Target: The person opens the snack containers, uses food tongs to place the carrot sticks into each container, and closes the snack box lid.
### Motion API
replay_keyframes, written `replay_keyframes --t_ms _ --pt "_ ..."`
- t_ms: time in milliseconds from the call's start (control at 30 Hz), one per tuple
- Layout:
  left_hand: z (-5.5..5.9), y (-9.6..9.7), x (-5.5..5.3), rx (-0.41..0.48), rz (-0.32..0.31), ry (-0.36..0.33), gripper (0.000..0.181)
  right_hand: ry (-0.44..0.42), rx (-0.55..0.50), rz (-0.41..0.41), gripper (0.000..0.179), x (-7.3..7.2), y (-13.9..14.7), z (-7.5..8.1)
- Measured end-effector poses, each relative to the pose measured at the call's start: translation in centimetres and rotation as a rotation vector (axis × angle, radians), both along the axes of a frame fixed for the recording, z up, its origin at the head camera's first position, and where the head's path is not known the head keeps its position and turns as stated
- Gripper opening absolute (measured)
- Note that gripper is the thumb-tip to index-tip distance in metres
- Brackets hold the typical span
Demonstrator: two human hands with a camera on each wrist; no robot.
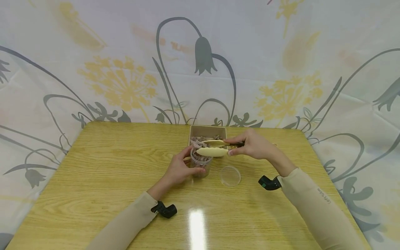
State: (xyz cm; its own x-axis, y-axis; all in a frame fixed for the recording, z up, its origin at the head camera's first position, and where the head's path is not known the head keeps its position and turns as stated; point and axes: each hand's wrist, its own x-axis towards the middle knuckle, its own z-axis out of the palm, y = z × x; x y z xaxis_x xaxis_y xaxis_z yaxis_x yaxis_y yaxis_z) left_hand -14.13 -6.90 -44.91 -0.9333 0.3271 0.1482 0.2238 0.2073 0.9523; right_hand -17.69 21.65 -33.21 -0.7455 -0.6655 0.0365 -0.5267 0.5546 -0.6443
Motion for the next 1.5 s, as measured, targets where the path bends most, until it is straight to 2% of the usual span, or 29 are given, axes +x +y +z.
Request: replay_keyframes --t_ms 133,333,567,867,967,1267,1500 --pt "0.0 -0.1 0.0 -0.005 0.001 -0.006 0.087 0.023 0.039 0.011 0.044 -0.2 0.1 0.2" --pt "0.0 -0.1 -0.2 -0.007 -0.009 0.001 0.080 0.044 0.129 0.039 0.046 -0.4 -0.3 1.4" --pt "-0.2 -0.2 -0.2 -0.001 -0.021 0.014 0.071 0.035 0.218 0.044 0.047 -0.3 -0.9 2.8" --pt "-0.3 -0.1 0.0 0.007 -0.001 -0.030 0.065 0.053 0.373 0.020 0.049 -0.1 -2.0 4.3" --pt "-0.3 -0.1 0.0 0.008 -0.002 -0.022 0.064 0.067 0.406 0.024 0.047 -0.1 -2.4 4.8" --pt "-0.3 -0.1 -0.1 -0.007 -0.004 -0.015 0.084 0.181 0.560 0.075 0.045 0.1 -4.2 6.3" --pt "-0.2 0.0 -0.1 -0.008 -0.001 -0.012 0.086 0.241 0.701 0.083 0.040 0.4 -6.1 7.5"
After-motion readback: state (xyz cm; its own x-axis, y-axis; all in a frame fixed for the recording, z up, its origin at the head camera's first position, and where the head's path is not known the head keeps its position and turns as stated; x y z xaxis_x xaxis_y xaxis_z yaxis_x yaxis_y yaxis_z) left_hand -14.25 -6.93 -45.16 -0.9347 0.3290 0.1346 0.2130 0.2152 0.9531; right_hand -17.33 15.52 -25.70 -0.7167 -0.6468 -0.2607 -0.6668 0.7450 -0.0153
